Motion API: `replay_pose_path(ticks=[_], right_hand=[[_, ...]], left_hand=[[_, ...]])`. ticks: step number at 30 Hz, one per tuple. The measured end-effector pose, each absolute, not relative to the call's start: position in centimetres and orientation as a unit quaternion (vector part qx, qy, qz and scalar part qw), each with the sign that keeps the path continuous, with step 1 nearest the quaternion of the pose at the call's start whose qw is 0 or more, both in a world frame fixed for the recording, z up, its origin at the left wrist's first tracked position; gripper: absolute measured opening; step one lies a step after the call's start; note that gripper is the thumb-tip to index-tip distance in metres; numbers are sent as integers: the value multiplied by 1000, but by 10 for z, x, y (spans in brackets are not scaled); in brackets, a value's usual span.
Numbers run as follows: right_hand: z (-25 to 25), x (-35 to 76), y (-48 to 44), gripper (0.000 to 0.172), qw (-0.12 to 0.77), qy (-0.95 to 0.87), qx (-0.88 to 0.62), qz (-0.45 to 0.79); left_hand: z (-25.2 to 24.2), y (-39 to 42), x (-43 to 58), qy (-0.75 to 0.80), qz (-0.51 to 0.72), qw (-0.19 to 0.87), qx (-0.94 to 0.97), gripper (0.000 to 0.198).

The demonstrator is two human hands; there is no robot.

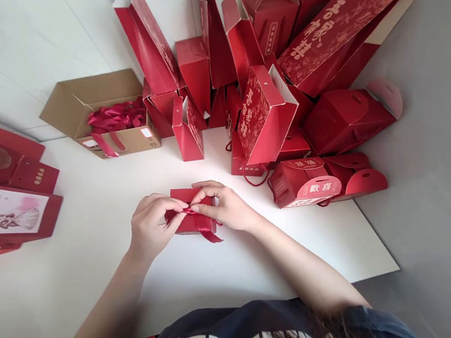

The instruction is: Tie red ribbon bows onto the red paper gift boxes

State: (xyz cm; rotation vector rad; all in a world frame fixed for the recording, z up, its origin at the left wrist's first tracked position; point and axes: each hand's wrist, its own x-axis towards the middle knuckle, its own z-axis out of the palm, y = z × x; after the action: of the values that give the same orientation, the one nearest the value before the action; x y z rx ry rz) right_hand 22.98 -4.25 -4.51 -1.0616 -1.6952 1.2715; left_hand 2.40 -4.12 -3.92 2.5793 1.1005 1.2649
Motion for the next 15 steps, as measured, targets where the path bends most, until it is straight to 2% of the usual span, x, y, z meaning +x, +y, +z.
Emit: replay_pose_path(ticks=[6, 11, 15], right_hand=[[-39, 235, -42, 11, 325, -716, -402, 469], [-28, 240, -37, 10, 269, -714, -411, 499], [-19, 240, -31, 15, 249, -685, -408, 551]], left_hand=[[-32, -42, 21, 284, 372, -74, 881, 23], [-30, -39, 20, 285, 347, -39, 893, 23], [-30, -40, 22, 342, 356, 20, 869, 20]])
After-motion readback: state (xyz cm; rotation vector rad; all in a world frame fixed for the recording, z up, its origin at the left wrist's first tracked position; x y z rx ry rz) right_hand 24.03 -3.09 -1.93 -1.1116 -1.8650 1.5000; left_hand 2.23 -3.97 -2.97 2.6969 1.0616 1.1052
